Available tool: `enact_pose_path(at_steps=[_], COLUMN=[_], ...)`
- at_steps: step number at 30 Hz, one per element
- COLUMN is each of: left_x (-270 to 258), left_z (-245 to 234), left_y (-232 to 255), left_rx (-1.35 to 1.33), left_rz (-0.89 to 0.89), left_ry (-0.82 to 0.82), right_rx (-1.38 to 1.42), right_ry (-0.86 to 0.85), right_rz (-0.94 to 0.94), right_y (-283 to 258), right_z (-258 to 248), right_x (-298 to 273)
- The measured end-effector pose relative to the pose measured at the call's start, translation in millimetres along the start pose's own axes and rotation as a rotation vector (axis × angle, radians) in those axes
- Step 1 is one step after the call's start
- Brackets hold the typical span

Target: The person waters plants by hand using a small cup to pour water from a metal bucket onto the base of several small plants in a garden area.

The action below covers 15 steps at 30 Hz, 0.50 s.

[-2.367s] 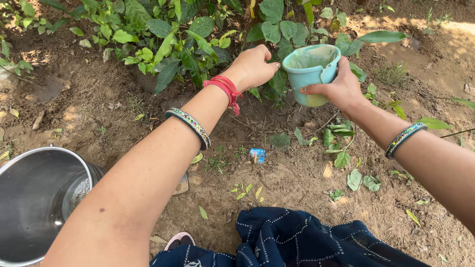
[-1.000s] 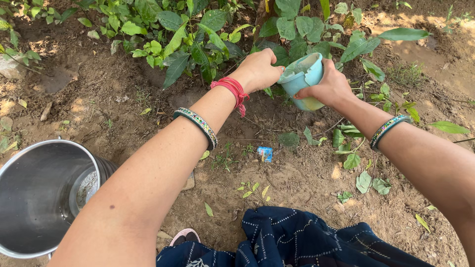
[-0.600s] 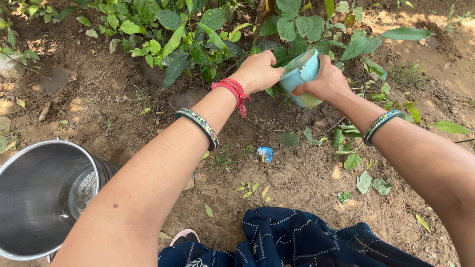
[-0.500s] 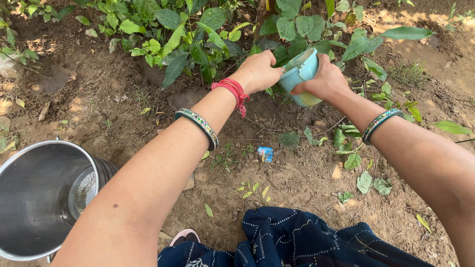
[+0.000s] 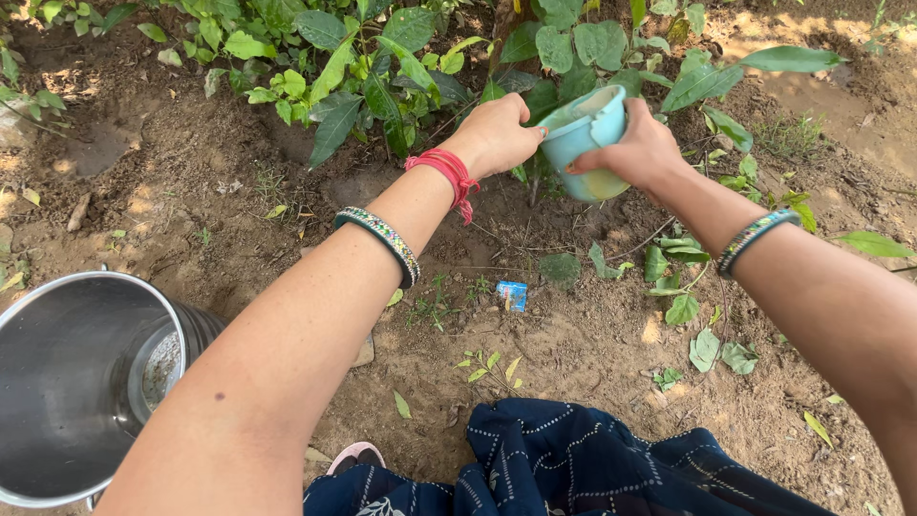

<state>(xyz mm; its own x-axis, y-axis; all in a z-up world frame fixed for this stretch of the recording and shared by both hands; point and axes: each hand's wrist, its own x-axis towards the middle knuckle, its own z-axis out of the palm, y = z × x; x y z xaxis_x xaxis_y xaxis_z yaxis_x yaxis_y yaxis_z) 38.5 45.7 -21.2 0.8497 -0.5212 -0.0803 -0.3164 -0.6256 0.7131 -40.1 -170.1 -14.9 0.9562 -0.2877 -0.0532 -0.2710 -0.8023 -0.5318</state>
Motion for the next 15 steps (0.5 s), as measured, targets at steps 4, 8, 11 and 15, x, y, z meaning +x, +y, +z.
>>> enact_pose_path(at_steps=[4, 8, 11, 15], left_x=[-13.1, -23.9, -32.8, -55.4], left_z=[-6.9, -12.6, -17.6, -32.9], left_y=[1.7, 2.1, 5.3, 15.2], left_rx=[-0.082, -0.188, -0.258, -0.282], left_rz=[0.077, 0.200, 0.352, 0.469], left_ry=[0.054, 0.134, 0.189, 0.243], right_rx=[0.334, 0.532, 0.637, 0.749], right_ry=[-0.004, -0.018, -0.006, -0.037], right_rz=[-0.118, -0.296, -0.367, -0.435], right_y=[4.8, 0.7, -8.0, -22.8], right_z=[-7.5, -20.4, -22.6, -24.6], right_x=[-22.4, -41.7, -49.0, -56.8])
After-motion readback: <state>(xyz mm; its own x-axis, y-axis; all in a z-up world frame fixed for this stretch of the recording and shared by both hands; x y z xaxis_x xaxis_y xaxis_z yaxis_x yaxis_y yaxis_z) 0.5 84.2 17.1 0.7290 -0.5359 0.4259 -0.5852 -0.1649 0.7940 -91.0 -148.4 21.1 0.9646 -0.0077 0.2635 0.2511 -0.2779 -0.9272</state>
